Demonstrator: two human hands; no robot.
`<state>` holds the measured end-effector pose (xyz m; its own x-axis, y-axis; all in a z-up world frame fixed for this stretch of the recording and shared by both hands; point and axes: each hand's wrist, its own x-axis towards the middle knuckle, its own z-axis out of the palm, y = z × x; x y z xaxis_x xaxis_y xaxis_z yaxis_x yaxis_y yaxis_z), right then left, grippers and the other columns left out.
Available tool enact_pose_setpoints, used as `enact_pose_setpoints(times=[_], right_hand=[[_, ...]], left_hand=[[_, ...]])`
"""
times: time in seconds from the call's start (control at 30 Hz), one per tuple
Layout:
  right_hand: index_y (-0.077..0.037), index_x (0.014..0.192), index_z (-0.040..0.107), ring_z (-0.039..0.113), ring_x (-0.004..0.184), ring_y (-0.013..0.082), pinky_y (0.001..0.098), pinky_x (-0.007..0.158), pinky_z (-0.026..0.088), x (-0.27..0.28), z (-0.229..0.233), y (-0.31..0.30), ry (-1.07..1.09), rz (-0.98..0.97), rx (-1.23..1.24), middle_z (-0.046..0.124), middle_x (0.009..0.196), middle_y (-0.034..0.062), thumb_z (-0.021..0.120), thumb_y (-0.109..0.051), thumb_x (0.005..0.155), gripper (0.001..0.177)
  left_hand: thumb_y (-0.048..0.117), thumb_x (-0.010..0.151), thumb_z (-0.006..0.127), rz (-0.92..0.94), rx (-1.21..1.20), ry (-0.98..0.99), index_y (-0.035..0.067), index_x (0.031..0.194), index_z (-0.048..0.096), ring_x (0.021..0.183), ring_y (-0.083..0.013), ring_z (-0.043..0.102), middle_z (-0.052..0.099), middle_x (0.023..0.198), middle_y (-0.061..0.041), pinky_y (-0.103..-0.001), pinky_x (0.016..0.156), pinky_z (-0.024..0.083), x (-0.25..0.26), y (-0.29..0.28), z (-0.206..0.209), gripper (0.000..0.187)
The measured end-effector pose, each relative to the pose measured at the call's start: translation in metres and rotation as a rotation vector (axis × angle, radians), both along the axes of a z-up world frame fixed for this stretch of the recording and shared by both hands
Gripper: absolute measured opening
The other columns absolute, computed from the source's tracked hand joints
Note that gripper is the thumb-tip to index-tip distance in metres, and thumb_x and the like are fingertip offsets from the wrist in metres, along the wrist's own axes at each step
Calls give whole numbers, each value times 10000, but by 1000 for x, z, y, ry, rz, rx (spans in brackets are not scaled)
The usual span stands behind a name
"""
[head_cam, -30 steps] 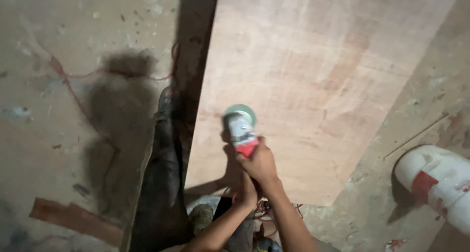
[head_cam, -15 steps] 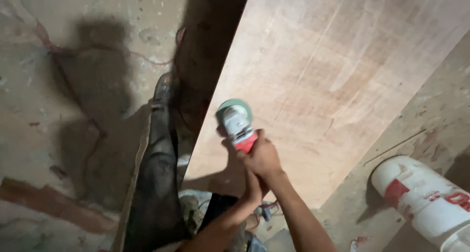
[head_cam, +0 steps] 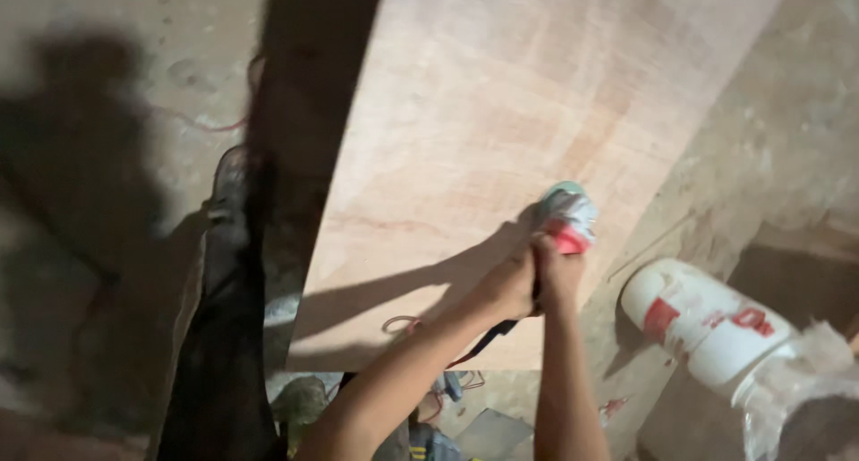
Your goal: The person uses an angle grinder with a sanding disc to smooth the surface of a large wooden board. They move the tool across the board in various directions, generating sparks at times.
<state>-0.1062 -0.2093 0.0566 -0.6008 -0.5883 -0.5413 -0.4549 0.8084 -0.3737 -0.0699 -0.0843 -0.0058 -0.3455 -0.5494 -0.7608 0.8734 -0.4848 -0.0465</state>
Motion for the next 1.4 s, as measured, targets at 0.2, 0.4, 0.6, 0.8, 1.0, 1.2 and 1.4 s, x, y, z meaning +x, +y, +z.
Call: enact_pose_setpoints(times=[0.2, 0.4, 0.6, 0.8, 1.0, 1.2, 1.4], right_hand=[[12, 1102, 580, 739, 747, 364, 449, 690, 593, 82, -14, 50, -97, 764, 241, 737, 834, 224, 783, -336, 707, 564], [46, 1178, 504, 725, 774, 393, 455, 688, 582, 36, -14, 43, -84, 680, 170, 717, 840, 258, 799, -336, 702, 678], [40, 997, 732, 721, 772, 241, 404, 696, 571, -107, 0, 20, 171, 135, 142, 765, 886, 151, 818, -355, 727, 486], [22, 1168, 616, 728, 870, 275, 410, 745, 576, -60, -11, 26, 31, 336, -144, 745, 963, 161, 825, -275, 682, 607], [50, 1226, 493, 717, 856, 441, 481, 772, 573, 87, -13, 3, -161, 961, 130, 720, 901, 285, 816, -347, 726, 716], [53, 1161, 478, 738, 833, 440, 494, 717, 588, 107, 14, -44, -94, 674, 65, 719, 899, 280, 801, -348, 681, 704], [63, 1161, 487, 697, 840, 487, 509, 740, 559, 140, -1, -58, -121, 934, 58, 706, 867, 315, 819, -333, 699, 693]], left_hand=[[571, 1018, 341, 284, 166, 44, 111, 1480, 403, 1276, -227, 533, 537, 1366, -105, -395, 1064, 458, 37, 73, -10, 655], [544, 1049, 381, 236, 157, 120, 108, 1465, 420, 1254, -221, 526, 523, 1358, -100, -397, 1058, 455, -15, 63, -14, 604], [531, 1060, 350, -583, -316, -351, 85, 1382, 496, 1037, -157, 633, 643, 1215, -100, -333, 864, 566, -100, -32, 6, 569], [608, 1077, 423, 119, -36, 502, 66, 1371, 433, 1090, -176, 604, 564, 1193, -69, -370, 939, 544, -45, -29, 10, 617], [586, 1030, 333, 401, 81, -99, 117, 1404, 441, 1164, -159, 586, 564, 1238, -52, -333, 982, 510, 40, -8, 3, 609], [597, 1024, 335, 320, 24, 24, 138, 1419, 453, 1150, -133, 591, 574, 1250, -23, -316, 967, 509, 58, -33, 12, 617], [619, 1033, 337, 413, 45, 1, 138, 1420, 479, 1096, -119, 603, 589, 1218, -9, -310, 915, 519, 89, -66, 3, 633]])
